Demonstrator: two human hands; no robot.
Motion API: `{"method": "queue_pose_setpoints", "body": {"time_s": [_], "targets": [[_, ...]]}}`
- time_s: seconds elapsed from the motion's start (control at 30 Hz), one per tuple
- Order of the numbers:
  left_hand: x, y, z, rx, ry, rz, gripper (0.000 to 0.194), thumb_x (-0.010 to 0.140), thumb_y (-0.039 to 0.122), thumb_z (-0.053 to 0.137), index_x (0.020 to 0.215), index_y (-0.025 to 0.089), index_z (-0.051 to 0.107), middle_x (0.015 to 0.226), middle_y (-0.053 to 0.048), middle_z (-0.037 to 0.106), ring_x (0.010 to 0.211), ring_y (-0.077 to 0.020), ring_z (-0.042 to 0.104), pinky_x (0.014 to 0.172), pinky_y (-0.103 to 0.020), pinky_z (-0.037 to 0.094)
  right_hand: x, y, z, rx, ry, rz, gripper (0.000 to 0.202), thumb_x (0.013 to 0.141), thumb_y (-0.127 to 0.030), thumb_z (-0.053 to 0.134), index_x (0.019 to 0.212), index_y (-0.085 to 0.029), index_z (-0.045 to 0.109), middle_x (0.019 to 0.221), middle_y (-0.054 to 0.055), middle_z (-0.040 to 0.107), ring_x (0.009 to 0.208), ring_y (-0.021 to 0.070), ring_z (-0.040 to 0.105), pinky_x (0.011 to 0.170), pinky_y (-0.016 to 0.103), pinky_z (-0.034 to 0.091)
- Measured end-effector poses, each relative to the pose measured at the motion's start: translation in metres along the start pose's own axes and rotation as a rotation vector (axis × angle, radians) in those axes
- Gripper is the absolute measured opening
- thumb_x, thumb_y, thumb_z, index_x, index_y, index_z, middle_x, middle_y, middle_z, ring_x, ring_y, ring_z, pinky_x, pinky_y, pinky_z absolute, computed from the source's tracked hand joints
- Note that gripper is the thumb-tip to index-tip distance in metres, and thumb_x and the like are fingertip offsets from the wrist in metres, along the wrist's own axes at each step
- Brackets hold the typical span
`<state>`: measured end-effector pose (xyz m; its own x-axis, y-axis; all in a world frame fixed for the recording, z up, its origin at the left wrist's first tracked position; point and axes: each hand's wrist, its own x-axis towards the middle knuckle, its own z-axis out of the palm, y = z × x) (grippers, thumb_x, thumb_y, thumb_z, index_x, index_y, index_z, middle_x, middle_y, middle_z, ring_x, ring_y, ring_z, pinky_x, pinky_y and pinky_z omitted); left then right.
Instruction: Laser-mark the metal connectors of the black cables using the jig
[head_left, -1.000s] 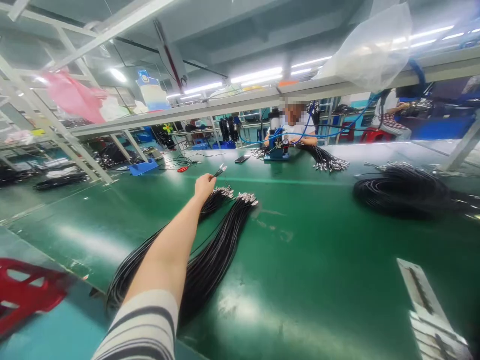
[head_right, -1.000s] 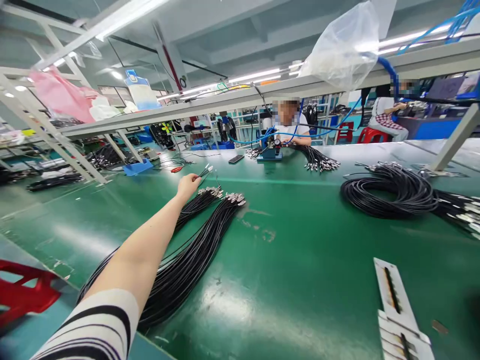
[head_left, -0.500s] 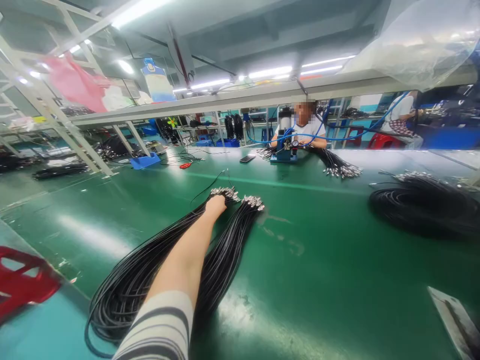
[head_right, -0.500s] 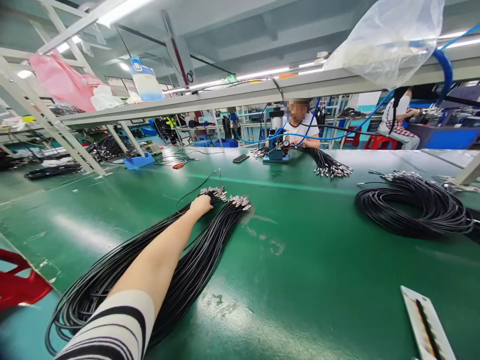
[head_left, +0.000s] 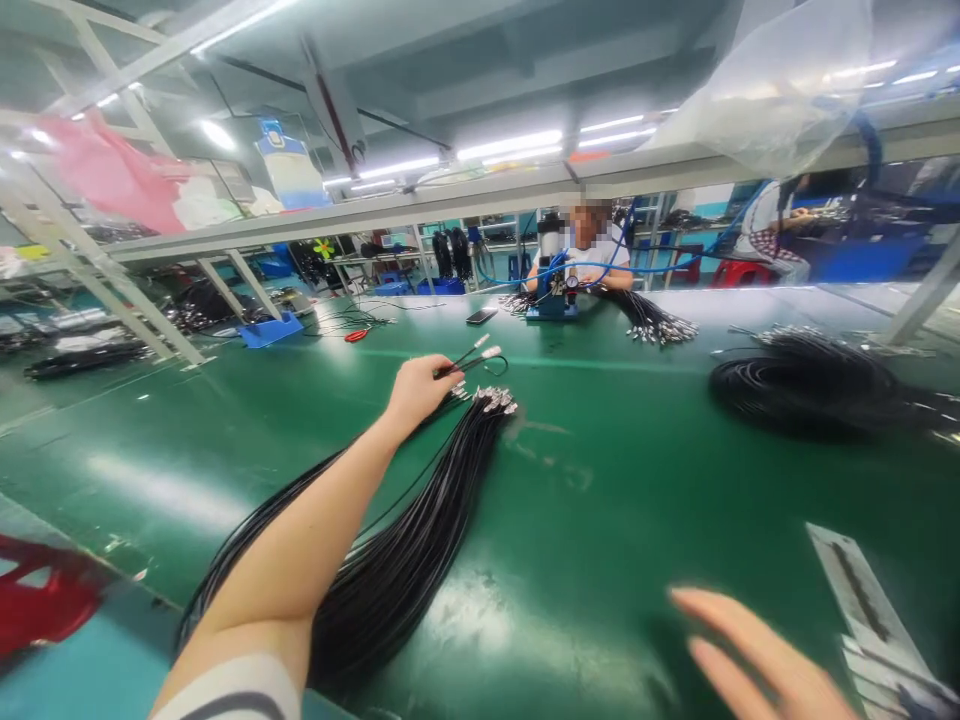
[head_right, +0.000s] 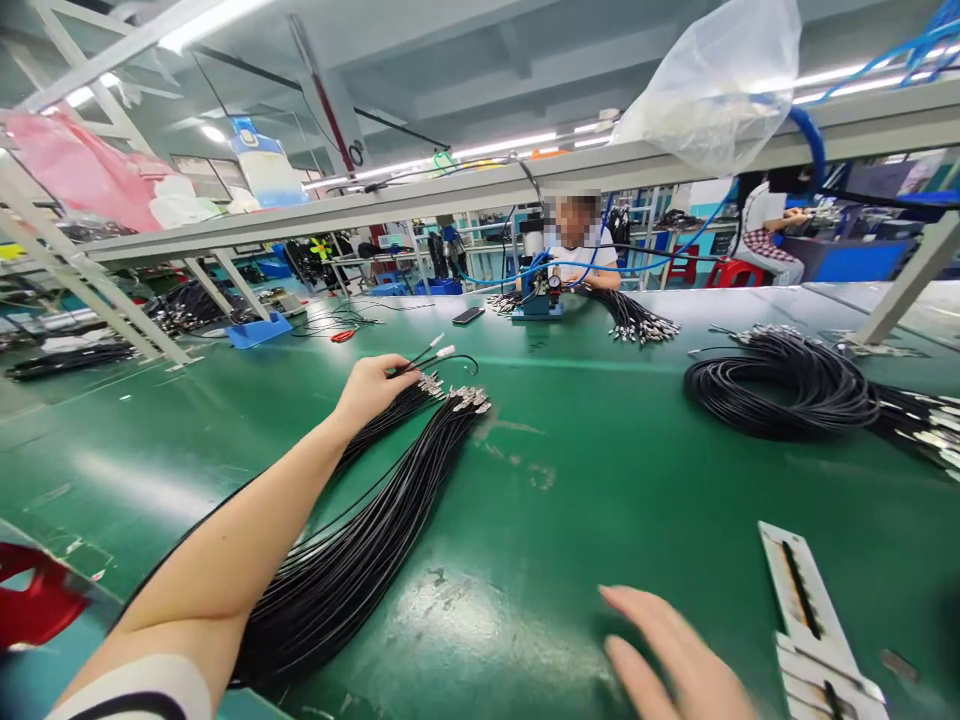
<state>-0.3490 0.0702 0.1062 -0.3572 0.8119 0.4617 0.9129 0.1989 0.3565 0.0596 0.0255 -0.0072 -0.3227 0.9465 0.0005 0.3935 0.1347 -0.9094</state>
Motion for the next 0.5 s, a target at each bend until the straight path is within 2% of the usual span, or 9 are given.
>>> {"method": "queue_pose_setpoints", "body": {"time_s": [0.07, 0.1, 0.2, 0.27, 0.33, 0.4, 0.47, 0.5], "targets": [[-0.015, 0.017, 0.002, -0.066, -0.078, 0.080, 0.020, 0.075, 0.034, 0.056, 0.078, 0.017, 0.066, 0.076, -0.002, 0.066, 0.071, -0.0164, 0.057, 0.064, -0.024, 0.040, 0.017, -0.029, 0.042, 0.284, -0.290, 0.083, 0.032, 0.072, -0.046, 0.064, 0.097, -0.025, 0.066, 0.108, 0.006, 0.064, 0.105, 0.0256, 0.055, 0.097, 0.040, 0.039], [-0.025, 0.023, 0.004, -0.072, -0.120, 0.113, 0.018, 0.074, 0.032, 0.057, 0.076, 0.017, 0.066, 0.075, -0.002, 0.065, 0.071, -0.0163, 0.057, 0.064, -0.024, 0.039, 0.028, -0.045, 0.063, 0.488, -0.370, 0.154, 0.035, 0.073, -0.044, 0.064, 0.101, -0.023, 0.064, 0.103, 0.007, 0.065, 0.099, 0.0246, 0.058, 0.093, 0.040, 0.041], [-0.062, 0.033, 0.012, -0.092, -0.213, 0.214, 0.012, 0.076, 0.028, 0.057, 0.073, 0.019, 0.064, 0.074, -0.002, 0.063, 0.071, -0.0160, 0.056, 0.066, -0.026, 0.040, 0.064, -0.083, 0.117, 1.073, -0.425, 0.320, 0.030, 0.073, -0.034, 0.064, 0.099, -0.020, 0.059, 0.090, 0.005, 0.068, 0.084, 0.0192, 0.063, 0.080, 0.034, 0.047], [-0.089, 0.035, 0.014, -0.148, -0.266, 0.283, 0.012, 0.078, 0.027, 0.055, 0.075, 0.020, 0.064, 0.075, -0.002, 0.061, 0.072, -0.0150, 0.056, 0.067, -0.026, 0.041, 0.081, -0.096, 0.137, 1.306, -0.436, 0.376, 0.018, 0.077, -0.029, 0.061, 0.092, -0.019, 0.059, 0.083, 0.003, 0.068, 0.078, 0.0166, 0.064, 0.074, 0.030, 0.048], [-0.111, 0.035, 0.014, -0.204, -0.336, 0.352, 0.011, 0.079, 0.027, 0.056, 0.081, 0.022, 0.065, 0.078, -0.002, 0.060, 0.073, -0.0141, 0.056, 0.065, -0.024, 0.042, 0.089, -0.098, 0.143, 1.412, -0.437, 0.413, 0.010, 0.080, -0.027, 0.057, 0.081, -0.016, 0.059, 0.080, 0.004, 0.067, 0.074, 0.0154, 0.064, 0.070, 0.027, 0.048], [-0.120, 0.034, 0.010, -0.237, -0.406, 0.400, 0.013, 0.077, 0.029, 0.059, 0.087, 0.024, 0.065, 0.081, -0.002, 0.059, 0.073, -0.0137, 0.055, 0.064, -0.023, 0.042, 0.091, -0.091, 0.135, 1.417, -0.397, 0.451, 0.018, 0.083, -0.028, 0.054, 0.070, -0.015, 0.056, 0.078, 0.007, 0.067, 0.071, 0.0160, 0.065, 0.067, 0.027, 0.049], [-0.112, 0.026, 0.002, -0.260, -0.394, 0.398, 0.015, 0.077, 0.033, 0.059, 0.086, 0.023, 0.065, 0.079, -0.002, 0.059, 0.072, -0.0139, 0.055, 0.064, -0.023, 0.042, 0.090, -0.076, 0.114, 1.371, -0.283, 0.471, 0.026, 0.084, -0.029, 0.052, 0.062, -0.017, 0.051, 0.075, 0.007, 0.066, 0.069, 0.0164, 0.064, 0.067, 0.029, 0.050], [-0.102, 0.020, -0.003, -0.267, -0.338, 0.362, 0.016, 0.077, 0.035, 0.059, 0.084, 0.022, 0.065, 0.078, -0.002, 0.060, 0.072, -0.0144, 0.055, 0.065, -0.024, 0.042, 0.088, -0.066, 0.099, 1.342, -0.199, 0.458, 0.027, 0.085, -0.030, 0.052, 0.061, -0.018, 0.049, 0.073, 0.006, 0.066, 0.068, 0.0159, 0.064, 0.067, 0.030, 0.051]]}}
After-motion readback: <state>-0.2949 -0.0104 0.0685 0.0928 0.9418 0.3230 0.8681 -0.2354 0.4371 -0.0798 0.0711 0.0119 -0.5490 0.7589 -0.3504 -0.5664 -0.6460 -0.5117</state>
